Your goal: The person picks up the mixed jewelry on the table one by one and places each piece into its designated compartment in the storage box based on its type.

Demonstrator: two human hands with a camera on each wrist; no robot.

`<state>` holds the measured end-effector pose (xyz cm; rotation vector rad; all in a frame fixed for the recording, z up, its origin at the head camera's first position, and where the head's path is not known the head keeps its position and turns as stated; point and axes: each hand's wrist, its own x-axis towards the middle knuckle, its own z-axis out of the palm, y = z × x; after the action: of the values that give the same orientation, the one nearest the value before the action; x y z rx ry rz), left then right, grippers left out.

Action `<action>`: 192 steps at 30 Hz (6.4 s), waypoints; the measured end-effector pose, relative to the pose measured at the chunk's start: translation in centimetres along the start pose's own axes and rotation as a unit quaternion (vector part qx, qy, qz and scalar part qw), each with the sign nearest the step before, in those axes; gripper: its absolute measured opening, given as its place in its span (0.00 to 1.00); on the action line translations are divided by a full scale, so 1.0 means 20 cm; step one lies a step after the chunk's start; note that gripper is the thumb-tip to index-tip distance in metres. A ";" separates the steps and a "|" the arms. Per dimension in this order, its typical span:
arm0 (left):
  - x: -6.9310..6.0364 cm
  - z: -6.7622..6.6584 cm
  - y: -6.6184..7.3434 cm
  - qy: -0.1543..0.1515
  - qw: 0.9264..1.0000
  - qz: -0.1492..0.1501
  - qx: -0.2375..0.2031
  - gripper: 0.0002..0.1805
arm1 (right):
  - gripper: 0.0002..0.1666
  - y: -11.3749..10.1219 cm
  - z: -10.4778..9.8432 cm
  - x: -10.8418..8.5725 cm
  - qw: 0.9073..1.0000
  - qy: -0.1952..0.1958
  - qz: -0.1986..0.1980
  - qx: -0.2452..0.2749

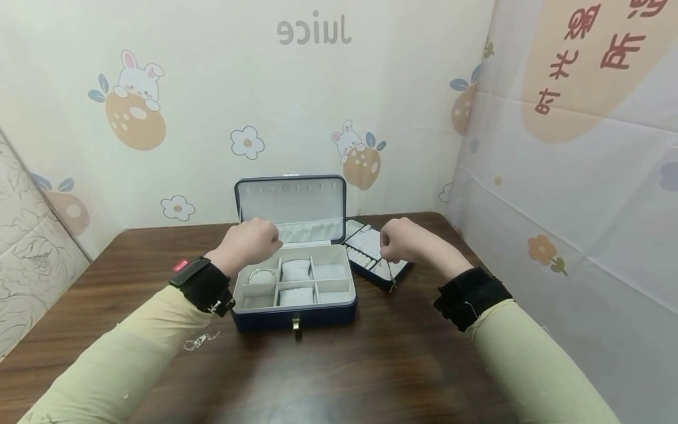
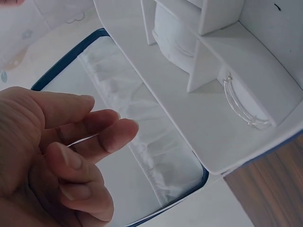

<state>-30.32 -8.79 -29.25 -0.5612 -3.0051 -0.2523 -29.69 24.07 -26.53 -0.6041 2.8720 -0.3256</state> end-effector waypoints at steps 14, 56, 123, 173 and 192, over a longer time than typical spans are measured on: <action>0.01 0.04 0.15 0.014 0.995 0.104 -0.006 0.22 | 0.07 -0.02 -0.06 -0.04 0.997 0.033 0.001 0.077; 0.05 -0.03 0.39 0.096 0.959 0.144 -0.225 0.16 | 0.08 -0.28 -0.17 0.03 0.961 0.075 -0.054 0.261; 0.00 -0.07 0.15 0.154 0.958 0.096 -0.224 0.06 | 0.09 -0.40 0.09 0.29 0.883 0.031 -0.098 0.458; -0.03 -0.06 0.04 0.180 0.955 0.084 -0.221 0.05 | 0.15 -0.46 0.17 0.36 0.872 -0.004 -0.104 0.478; -0.04 -0.02 -0.02 0.181 0.952 0.077 -0.235 0.05 | 0.18 -0.50 0.18 0.40 0.854 0.006 -0.120 0.506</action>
<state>-29.73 -9.51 -29.02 -0.6877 -2.5248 -0.9603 -32.34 11.24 -28.63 -0.6889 2.1300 -1.7005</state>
